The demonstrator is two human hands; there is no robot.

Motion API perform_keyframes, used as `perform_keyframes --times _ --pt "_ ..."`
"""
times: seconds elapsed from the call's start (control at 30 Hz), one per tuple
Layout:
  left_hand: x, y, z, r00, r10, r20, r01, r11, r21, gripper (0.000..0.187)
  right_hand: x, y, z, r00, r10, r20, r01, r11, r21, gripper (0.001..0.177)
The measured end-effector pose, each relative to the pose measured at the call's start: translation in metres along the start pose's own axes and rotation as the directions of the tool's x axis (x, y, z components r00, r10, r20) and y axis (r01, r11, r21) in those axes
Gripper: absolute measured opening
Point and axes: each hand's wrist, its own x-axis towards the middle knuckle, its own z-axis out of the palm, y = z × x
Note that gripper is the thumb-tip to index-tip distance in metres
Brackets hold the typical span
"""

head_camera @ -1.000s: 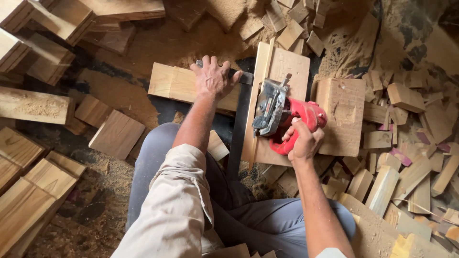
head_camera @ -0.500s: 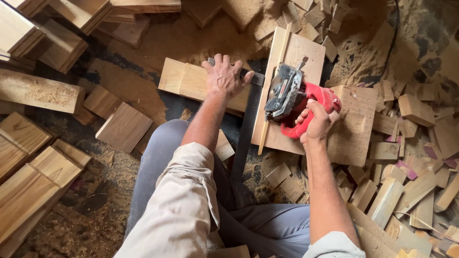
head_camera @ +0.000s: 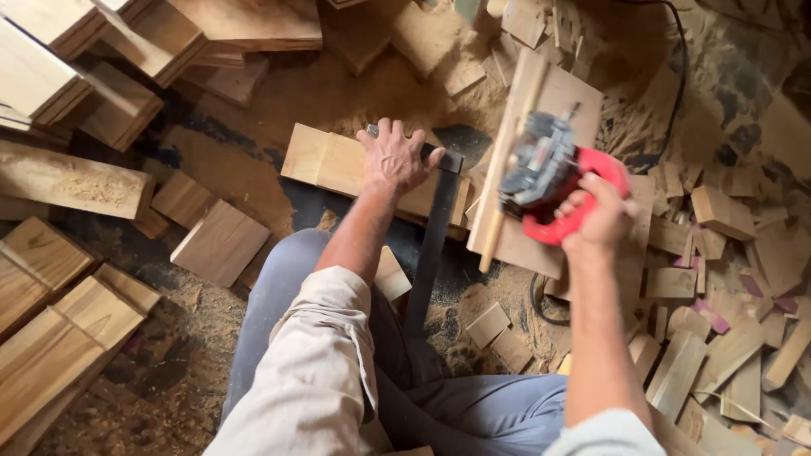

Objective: Measure and cut small wooden blocks using a square and a hand-held circular saw.

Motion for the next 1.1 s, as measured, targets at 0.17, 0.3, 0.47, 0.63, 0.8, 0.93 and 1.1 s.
perform_keyframes --times 0.17,0.3,0.47,0.63,0.8,0.93,1.1 --pt "0.004 -0.006 0.014 0.997 0.036 -0.072 -0.04 0.998 -0.045 0.061 -0.029 -0.031 -0.099 0.986 -0.018 -0.166 0.021 1.0 0.015 0.009" --pt "-0.002 0.012 -0.004 0.997 0.07 0.022 -0.068 0.994 -0.081 0.06 -0.038 -0.039 -0.156 0.938 -0.19 -0.291 0.173 0.981 -0.084 0.014" --pt "-0.003 0.01 -0.007 0.999 -0.008 0.048 0.006 1.0 0.026 0.062 -0.031 -0.045 -0.174 0.972 -0.115 -0.205 0.118 0.993 0.002 0.031" --pt "-0.003 0.004 0.006 0.999 0.012 -0.037 -0.009 0.996 0.093 0.061 0.009 0.006 -0.208 0.989 0.135 -0.053 -0.132 0.989 0.063 0.012" --pt "-0.001 0.01 0.003 0.997 0.035 -0.062 -0.031 0.997 0.069 0.058 0.006 -0.014 -0.178 0.999 -0.013 -0.053 0.007 0.993 -0.114 0.016" --pt "-0.001 0.012 0.003 0.997 0.04 -0.061 -0.037 0.998 0.042 0.057 0.024 -0.012 -0.175 0.994 -0.089 -0.064 0.081 0.99 -0.114 0.025" --pt "-0.003 0.011 0.008 0.991 0.052 -0.122 -0.05 0.999 0.018 0.054 0.032 -0.013 -0.167 0.977 -0.195 -0.088 0.173 0.963 -0.206 0.027"
